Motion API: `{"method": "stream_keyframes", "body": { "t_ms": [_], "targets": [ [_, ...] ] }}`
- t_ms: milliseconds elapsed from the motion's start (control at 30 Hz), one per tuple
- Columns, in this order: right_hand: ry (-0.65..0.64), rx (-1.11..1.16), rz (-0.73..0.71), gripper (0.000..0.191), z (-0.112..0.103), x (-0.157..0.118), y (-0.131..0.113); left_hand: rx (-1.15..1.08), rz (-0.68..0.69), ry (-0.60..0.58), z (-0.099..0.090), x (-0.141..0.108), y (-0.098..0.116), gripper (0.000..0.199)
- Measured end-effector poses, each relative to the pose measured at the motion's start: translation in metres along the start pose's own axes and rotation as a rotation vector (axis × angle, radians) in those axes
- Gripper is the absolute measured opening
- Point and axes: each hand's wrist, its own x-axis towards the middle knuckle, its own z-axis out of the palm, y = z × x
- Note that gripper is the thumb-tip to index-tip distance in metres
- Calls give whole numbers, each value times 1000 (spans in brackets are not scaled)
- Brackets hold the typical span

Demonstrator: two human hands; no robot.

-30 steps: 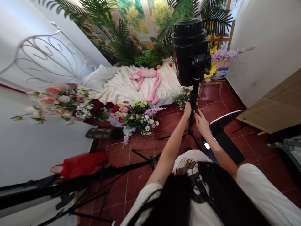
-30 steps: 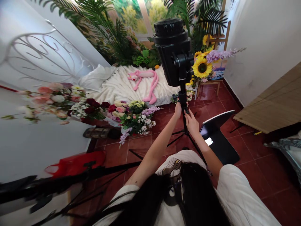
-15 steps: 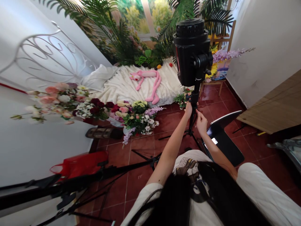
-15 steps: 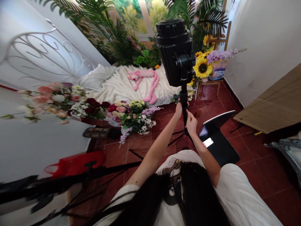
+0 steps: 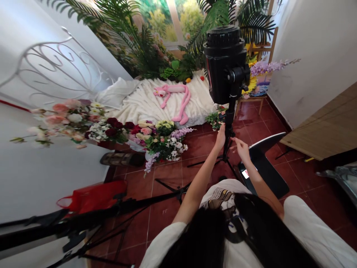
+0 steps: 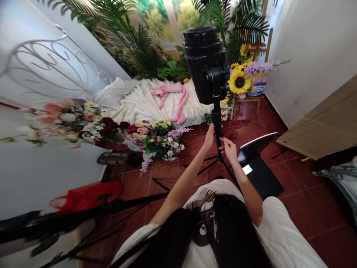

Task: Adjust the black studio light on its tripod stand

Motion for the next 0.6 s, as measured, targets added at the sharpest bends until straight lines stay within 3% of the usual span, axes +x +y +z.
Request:
{"method": "stream_keyframes", "body": {
  "t_ms": [67, 167, 233, 333, 467, 600],
  "targets": [
    [-14, 17, 37, 58, -4, -2, 6, 23, -55, 55, -22, -36, -12, 46],
    [-71, 19, 42, 59, -5, -6, 15, 58, -385, 108, -66, -100, -35, 50],
    [-129, 4, 39, 62, -2, -8, 19, 109, -559, 236, -102, -145, -49, 47],
    [-197, -16, 55, 67, 6, -8, 25, 136, -647, 466, -161, -208, -57, 36],
    [-280, -37, 70, 67, 21, -4, 31, 141, -782, 894, -242, -276, -35, 20],
    [-404, -60, 95, 63, 39, -2, 36, 19, -583, 1400, -304, -320, 13, 11]
  ]
}}
